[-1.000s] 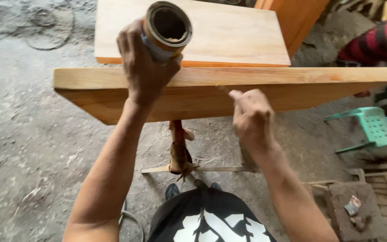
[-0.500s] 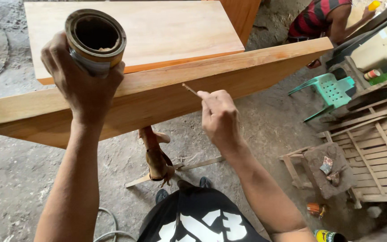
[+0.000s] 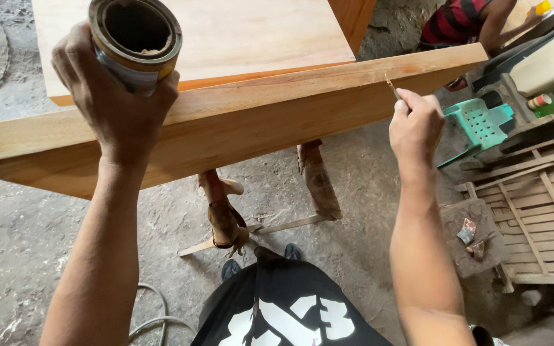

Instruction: The person applies wood stain to wooden boards and planks using a small brush, holding an open stain can in the other hand. They reposition and turn the boards to reach different surfaces, dipping the brush into the can as they coat the faces and edges of the wood.

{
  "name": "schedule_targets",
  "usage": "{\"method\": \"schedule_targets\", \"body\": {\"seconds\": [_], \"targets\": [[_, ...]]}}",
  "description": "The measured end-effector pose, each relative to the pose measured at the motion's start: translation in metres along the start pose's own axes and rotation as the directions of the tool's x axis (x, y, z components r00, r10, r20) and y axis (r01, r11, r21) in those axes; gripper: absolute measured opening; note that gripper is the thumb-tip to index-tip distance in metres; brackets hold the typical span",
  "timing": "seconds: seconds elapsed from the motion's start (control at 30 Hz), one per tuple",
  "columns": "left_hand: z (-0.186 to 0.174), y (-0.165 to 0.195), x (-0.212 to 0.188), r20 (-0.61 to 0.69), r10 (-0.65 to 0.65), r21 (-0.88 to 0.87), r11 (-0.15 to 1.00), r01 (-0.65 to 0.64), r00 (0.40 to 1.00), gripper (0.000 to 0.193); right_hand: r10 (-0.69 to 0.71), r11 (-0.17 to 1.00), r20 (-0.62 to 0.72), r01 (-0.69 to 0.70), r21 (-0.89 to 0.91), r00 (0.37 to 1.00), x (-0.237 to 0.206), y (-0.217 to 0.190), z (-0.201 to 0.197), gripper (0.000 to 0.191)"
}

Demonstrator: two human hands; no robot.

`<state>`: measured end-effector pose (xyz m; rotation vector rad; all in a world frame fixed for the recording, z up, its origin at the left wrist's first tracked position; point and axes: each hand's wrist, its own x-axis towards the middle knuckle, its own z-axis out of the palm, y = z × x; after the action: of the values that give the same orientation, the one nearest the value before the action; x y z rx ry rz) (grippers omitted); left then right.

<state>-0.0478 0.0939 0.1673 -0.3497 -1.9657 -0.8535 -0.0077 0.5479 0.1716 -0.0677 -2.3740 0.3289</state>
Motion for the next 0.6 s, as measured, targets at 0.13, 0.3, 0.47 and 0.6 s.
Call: {"method": "schedule_targets", "body": {"seconds": [0.13, 0.3, 0.47, 0.6], "targets": [[0.000, 0.001, 0.002, -0.007, 0.011, 0.003, 1.000, -0.011, 1.000, 0.078, 0.014, 1.000, 0.051, -0.015, 0.020, 0.999, 0.013, 0.007, 0.009, 0.021], [0.000, -0.001, 0.004, -0.012, 0.028, 0.031, 0.999, -0.027, 1.000, 0.077, -0.099, 0.992, 0.033, 0.101, -0.077, 0.995, 0.002, -0.018, 0.018, 0.024], [0.002, -0.003, 0.003, -0.008, 0.041, 0.014, 0.999, -0.041, 0.999, 0.077, -0.045, 0.998, 0.162, 0.040, 0.039, 0.986, 0.010, -0.016, 0.011, 0.022], [0.004, -0.002, 0.006, -0.016, 0.015, -0.003, 1.000, -0.015, 1.000, 0.079, 0.027, 0.998, 0.079, -0.022, -0.066, 0.997, 0.030, 0.007, 0.011, 0.019]]}}
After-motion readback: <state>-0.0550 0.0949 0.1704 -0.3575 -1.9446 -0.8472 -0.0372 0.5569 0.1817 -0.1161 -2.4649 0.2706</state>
